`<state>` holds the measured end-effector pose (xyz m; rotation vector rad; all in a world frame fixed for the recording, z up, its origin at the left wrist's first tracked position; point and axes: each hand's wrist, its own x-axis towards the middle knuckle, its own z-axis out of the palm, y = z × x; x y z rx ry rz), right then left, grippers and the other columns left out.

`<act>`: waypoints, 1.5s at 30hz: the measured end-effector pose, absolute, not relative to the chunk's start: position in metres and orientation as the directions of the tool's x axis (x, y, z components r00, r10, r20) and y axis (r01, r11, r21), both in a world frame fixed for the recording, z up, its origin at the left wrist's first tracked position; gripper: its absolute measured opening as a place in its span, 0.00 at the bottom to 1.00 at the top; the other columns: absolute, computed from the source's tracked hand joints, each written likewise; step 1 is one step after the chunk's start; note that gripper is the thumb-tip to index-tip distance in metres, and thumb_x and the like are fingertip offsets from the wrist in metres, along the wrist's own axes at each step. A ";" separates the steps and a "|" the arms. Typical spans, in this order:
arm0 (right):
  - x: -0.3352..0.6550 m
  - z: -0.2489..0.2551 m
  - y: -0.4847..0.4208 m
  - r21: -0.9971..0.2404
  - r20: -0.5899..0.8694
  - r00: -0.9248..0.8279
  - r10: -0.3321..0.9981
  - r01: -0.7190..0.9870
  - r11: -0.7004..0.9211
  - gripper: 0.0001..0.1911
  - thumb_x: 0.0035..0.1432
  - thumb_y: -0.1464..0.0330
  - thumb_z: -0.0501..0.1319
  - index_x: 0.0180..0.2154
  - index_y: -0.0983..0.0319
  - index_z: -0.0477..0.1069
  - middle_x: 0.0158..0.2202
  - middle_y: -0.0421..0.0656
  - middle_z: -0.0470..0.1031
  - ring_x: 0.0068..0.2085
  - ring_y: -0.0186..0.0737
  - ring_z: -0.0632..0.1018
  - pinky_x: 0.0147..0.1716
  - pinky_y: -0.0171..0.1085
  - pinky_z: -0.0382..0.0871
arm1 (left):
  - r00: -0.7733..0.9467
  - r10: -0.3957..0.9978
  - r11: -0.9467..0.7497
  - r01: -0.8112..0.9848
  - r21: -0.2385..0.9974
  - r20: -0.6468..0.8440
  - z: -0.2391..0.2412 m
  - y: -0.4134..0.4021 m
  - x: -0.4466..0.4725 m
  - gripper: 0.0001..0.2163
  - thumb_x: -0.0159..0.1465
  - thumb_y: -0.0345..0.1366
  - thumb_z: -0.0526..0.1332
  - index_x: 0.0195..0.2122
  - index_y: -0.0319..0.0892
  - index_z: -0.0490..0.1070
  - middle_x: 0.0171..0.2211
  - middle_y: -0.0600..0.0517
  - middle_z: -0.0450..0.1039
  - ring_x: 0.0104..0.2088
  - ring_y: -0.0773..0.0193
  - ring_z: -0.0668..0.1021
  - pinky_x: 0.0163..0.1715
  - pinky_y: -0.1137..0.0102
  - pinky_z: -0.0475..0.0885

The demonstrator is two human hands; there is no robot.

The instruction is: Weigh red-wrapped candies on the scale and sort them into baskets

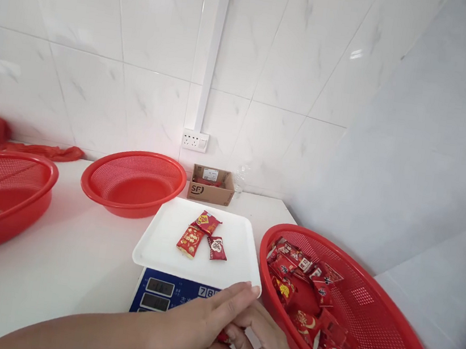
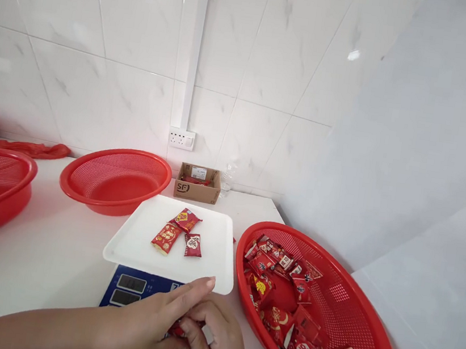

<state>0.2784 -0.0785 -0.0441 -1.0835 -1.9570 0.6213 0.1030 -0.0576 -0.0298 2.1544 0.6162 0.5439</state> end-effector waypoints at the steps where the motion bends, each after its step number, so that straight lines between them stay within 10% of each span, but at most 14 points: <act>1: 0.285 -0.043 -0.078 -0.717 0.416 -0.274 0.867 0.488 0.498 0.14 0.62 0.61 0.54 0.27 0.57 0.70 0.29 0.42 0.76 0.32 0.40 0.77 0.32 0.34 0.72 | 0.775 0.617 -0.528 0.280 0.802 0.136 -0.027 -0.058 0.100 0.47 0.59 0.28 0.63 0.67 0.59 0.27 0.69 0.44 0.42 0.62 0.48 0.62 0.58 0.56 0.63; 8: 0.346 -0.039 -0.058 -0.628 0.432 0.365 0.825 0.778 -0.015 0.24 0.57 0.49 0.52 0.43 0.58 0.72 0.47 0.52 0.75 0.49 0.58 0.75 0.45 0.53 0.71 | 0.601 0.772 -0.608 0.604 0.516 0.206 -0.015 -0.032 0.074 0.22 0.65 0.35 0.57 0.60 0.49 0.59 0.63 0.45 0.59 0.61 0.53 0.65 0.58 0.55 0.64; 14: 0.341 -0.060 -0.043 -0.582 0.276 0.121 0.954 0.811 0.065 0.31 0.58 0.50 0.49 0.55 0.63 0.66 0.60 0.52 0.65 0.60 0.53 0.66 0.57 0.53 0.62 | 0.402 0.906 -0.423 0.876 0.231 0.133 -0.017 0.013 0.065 0.16 0.64 0.43 0.57 0.50 0.40 0.69 0.51 0.40 0.70 0.52 0.45 0.71 0.50 0.52 0.67; 26: 0.337 -0.061 -0.044 -0.560 0.124 0.074 0.989 0.828 0.008 0.32 0.59 0.51 0.48 0.55 0.65 0.67 0.59 0.50 0.68 0.60 0.52 0.68 0.57 0.52 0.63 | 0.338 0.941 -0.328 0.901 0.285 0.015 -0.012 0.023 0.038 0.28 0.55 0.29 0.57 0.59 0.43 0.60 0.47 0.44 0.72 0.50 0.51 0.73 0.44 0.63 0.70; 37: 0.335 -0.060 -0.046 -0.553 0.019 0.099 0.995 0.830 -0.072 0.35 0.58 0.49 0.45 0.58 0.63 0.64 0.62 0.47 0.63 0.63 0.51 0.62 0.60 0.50 0.60 | 0.073 0.963 -0.121 0.978 0.173 0.260 0.017 0.085 -0.036 0.20 0.62 0.30 0.49 0.57 0.38 0.62 0.52 0.37 0.65 0.54 0.42 0.67 0.48 0.52 0.66; 45: 0.337 -0.066 -0.046 -0.536 0.025 0.098 0.995 0.842 -0.069 0.33 0.59 0.50 0.44 0.57 0.61 0.64 0.63 0.46 0.62 0.63 0.49 0.62 0.59 0.49 0.60 | 0.469 0.878 -0.478 0.862 0.166 0.094 0.000 0.085 0.032 0.24 0.64 0.48 0.55 0.60 0.47 0.60 0.63 0.48 0.58 0.62 0.57 0.61 0.59 0.64 0.59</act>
